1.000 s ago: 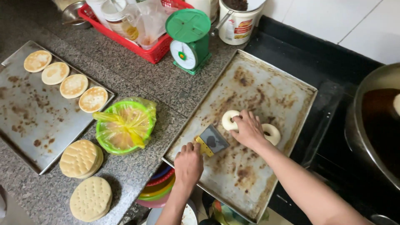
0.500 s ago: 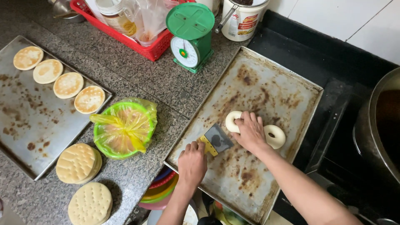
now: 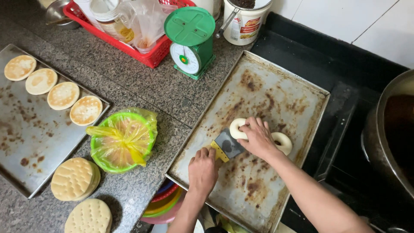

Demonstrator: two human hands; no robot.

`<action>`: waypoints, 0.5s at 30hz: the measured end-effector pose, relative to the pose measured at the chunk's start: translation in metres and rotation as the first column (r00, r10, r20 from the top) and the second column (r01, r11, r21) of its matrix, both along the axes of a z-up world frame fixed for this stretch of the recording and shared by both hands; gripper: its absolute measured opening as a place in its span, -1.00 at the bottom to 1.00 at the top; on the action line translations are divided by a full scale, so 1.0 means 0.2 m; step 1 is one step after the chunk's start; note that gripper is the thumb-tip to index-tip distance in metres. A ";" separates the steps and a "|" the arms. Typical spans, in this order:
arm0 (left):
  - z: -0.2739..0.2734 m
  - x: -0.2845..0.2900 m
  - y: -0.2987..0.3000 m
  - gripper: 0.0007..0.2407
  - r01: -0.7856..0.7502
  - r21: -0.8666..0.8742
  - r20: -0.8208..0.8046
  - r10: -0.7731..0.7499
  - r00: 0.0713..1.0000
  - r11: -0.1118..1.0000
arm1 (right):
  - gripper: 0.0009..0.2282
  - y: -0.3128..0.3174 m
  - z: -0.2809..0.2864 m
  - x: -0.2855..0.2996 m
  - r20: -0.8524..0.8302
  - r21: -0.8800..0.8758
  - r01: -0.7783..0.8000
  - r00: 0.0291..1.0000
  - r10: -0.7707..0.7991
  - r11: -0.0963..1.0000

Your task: Transferring donut dough from a tray to a pan of hot oil on a gas stove and flipping them.

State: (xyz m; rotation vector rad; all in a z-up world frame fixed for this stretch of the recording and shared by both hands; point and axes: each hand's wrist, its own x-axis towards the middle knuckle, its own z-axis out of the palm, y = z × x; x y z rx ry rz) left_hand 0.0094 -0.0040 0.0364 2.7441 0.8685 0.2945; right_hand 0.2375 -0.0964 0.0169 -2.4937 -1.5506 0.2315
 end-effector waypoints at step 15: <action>0.12 -0.11 -0.02 -0.70 -0.064 -0.034 0.090 0.067 0.994 0.997 | -0.60 0.00 0.18 0.14 -0.716 -0.076 0.547 0.552 -0.427 0.834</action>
